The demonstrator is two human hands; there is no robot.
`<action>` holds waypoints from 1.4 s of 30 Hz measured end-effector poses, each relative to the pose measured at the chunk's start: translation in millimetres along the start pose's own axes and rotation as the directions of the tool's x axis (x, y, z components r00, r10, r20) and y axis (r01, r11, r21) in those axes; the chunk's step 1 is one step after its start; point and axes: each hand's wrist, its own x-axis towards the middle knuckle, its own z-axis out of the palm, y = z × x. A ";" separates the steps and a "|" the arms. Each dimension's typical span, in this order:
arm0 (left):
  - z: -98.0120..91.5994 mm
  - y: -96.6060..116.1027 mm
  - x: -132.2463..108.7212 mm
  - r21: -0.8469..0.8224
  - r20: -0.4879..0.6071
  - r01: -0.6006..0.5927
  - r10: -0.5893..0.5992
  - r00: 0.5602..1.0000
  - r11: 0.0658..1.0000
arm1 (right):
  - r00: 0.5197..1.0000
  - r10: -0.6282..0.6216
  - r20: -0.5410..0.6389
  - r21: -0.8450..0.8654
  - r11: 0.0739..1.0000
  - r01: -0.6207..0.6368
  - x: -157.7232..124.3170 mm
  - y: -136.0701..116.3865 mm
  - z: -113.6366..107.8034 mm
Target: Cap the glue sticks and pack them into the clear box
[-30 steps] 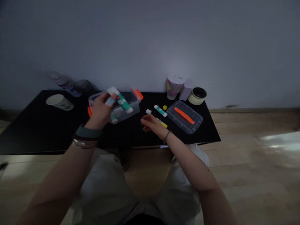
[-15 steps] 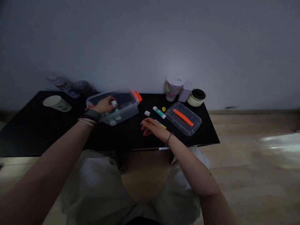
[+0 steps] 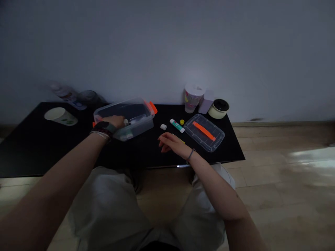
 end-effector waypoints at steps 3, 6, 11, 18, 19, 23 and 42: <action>0.2 3.1 -0.9 0.098 0.078 0.049 -0.057 0.995 0.994 | 1.000 -0.001 0.000 -0.002 1.000 0.001 -0.7 0.0 -2.0; -5.7 6.1 -5.8 0.139 0.098 0.045 -0.059 0.993 0.989 | 1.000 0.002 0.002 -0.006 1.000 -0.002 -0.1 -0.6 -4.2; -27.1 19.2 -32.1 0.140 -0.026 0.014 -0.011 1.000 0.990 | 0.998 -0.026 -0.058 -0.020 0.999 0.025 6.4 -1.2 -10.0; -36.9 73.4 -116.0 -0.138 -0.429 -0.252 0.171 0.887 0.958 | 0.890 -0.277 -0.363 -0.654 0.756 -0.032 29.0 0.4 -41.0; -32.3 80.7 -126.5 -0.171 -0.424 -0.298 0.203 0.883 0.939 | 0.866 -0.323 -0.380 -0.764 0.638 -0.097 31.9 -0.2 -46.6; -2.5 95.8 -143.3 -0.216 -0.313 -0.429 0.354 0.881 0.877 | 0.856 -0.340 -0.390 -0.914 0.252 -0.317 42.4 -2.1 -62.2; 67.2 88.2 -97.2 -0.738 -0.053 -0.348 0.465 0.884 0.578 | 0.789 -0.207 -0.578 -0.816 0.167 -0.554 74.2 22.0 -49.3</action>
